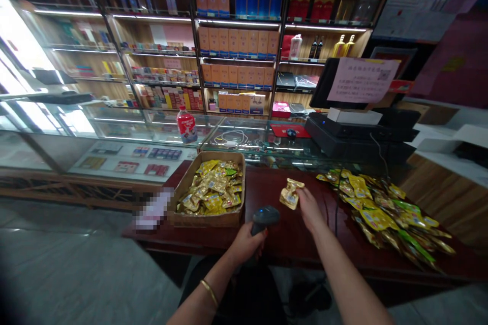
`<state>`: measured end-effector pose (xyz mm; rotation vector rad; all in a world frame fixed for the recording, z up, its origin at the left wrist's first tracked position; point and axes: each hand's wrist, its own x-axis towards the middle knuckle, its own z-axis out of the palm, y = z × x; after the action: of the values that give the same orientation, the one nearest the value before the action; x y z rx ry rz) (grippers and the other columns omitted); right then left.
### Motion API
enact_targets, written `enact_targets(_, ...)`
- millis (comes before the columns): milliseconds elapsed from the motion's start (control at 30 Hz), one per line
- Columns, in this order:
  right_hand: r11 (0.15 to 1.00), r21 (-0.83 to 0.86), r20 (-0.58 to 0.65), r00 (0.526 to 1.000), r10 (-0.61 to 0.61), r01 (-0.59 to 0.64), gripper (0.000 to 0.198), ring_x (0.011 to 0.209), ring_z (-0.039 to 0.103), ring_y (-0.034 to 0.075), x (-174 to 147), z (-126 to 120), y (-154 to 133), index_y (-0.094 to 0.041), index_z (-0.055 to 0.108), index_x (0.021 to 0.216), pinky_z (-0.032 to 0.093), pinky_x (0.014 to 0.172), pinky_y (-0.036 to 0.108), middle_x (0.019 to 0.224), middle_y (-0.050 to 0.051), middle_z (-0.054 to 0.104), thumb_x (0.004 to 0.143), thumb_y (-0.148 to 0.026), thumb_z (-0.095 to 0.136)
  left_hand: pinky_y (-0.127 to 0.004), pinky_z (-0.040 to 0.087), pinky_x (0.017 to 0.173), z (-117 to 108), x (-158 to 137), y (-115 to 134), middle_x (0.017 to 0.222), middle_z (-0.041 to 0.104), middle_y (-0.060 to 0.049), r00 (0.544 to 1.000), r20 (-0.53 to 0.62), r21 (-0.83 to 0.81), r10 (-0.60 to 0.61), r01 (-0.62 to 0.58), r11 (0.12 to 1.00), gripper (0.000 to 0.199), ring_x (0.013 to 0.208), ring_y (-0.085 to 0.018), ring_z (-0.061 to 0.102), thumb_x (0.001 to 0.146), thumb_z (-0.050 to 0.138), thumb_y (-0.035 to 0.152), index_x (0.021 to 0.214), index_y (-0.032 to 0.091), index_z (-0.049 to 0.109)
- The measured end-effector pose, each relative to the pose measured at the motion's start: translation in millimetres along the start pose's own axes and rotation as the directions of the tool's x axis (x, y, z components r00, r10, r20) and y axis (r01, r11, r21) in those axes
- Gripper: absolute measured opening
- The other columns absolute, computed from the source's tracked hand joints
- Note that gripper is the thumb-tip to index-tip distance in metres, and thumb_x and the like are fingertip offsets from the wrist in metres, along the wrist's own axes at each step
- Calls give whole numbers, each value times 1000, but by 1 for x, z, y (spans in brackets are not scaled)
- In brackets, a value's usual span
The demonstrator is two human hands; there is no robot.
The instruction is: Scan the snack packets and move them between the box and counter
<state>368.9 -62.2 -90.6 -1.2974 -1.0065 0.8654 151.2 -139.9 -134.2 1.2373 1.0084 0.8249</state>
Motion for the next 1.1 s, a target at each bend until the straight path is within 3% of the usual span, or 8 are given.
enact_targets(200, 969, -26, 445, 865, 232, -246, 34, 102, 67, 22, 22, 153, -54, -18, 61, 125, 58, 86, 43, 123, 8, 65, 96, -37, 64, -19, 39, 36, 0, -1, -5, 56, 54, 4, 999, -38, -27, -5, 3, 1000, 28, 39, -10, 50, 80, 65, 41, 88, 16, 56)
enact_targets(300, 960, -81, 512, 815, 271, -268, 36, 105, 66, 23, 30, 225, -64, -19, 60, 127, 57, 88, 44, 127, 8, 63, 96, -36, 64, -19, 40, 37, 0, -5, -4, 55, 53, 4, 1000, -15, -16, -1, 1, 1000, 25, 40, -10, 49, 82, 64, 39, 86, 16, 57)
enact_targets(400, 960, -146, 478, 833, 279, -239, 36, 105, 66, 23, 45, 253, -66, -18, 59, 127, 57, 88, 44, 127, 8, 63, 96, -36, 64, -19, 39, 39, 0, -8, -1, 55, 54, 4, 1000, -25, 5, 16, -16, 1000, 23, 41, -9, 49, 81, 65, 37, 83, 16, 57)
enact_targets(500, 957, -243, 317, 919, 235, -160, 35, 105, 66, 22, 67, 218, -57, -19, 60, 127, 57, 88, 44, 127, 8, 63, 96, -36, 63, -19, 38, 39, 0, -11, 3, 54, 54, 4, 997, -63, 29, 32, -31, 999, 21, 40, -9, 48, 81, 66, 35, 83, 16, 58)
enact_targets(600, 901, -425, 76, 988, 134, -90, 35, 105, 66, 23, 82, 131, -41, -19, 60, 127, 57, 89, 44, 127, 8, 63, 96, -36, 64, -19, 37, 39, 0, -12, 4, 52, 53, 4, 996, -76, 53, 43, -39, 998, 22, 39, -10, 49, 82, 65, 37, 85, 16, 59)
enact_targets(800, 611, -791, -177, 969, -169, -38, 38, 127, 54, 30, 93, -34, -1, -20, 60, 129, 44, 106, 56, 142, 11, 55, 95, -36, 64, -19, 37, 39, 2, -9, -4, 52, 53, 4, 994, -100, 63, 35, -29, 998, 25, 41, -10, 49, 83, 66, 40, 87, 16, 60)
enact_targets(933, 431, -899, -59, 958, -280, 70, 34, 150, 22, 37, 108, -72, 21, -10, 69, 117, 14, 116, 62, 158, 22, 38, 91, -8, 48, -20, 38, 40, 1, -7, -7, 53, 52, 5, 994, -105, 56, -13, 19, 998, 27, 43, -11, 50, 82, 66, 42, 88, 17, 60)
enact_targets(1100, 310, -949, -19, 965, -262, 65, 37, 140, 37, 42, 114, -79, 33, -6, 75, 105, 5, 111, 70, 132, 29, 61, 81, -10, 47, -19, 39, 41, -1, -7, -4, 54, 53, 4, 992, -122, 68, -20, 28, 997, 29, 43, -11, 51, 81, 66, 45, 86, 17, 59)
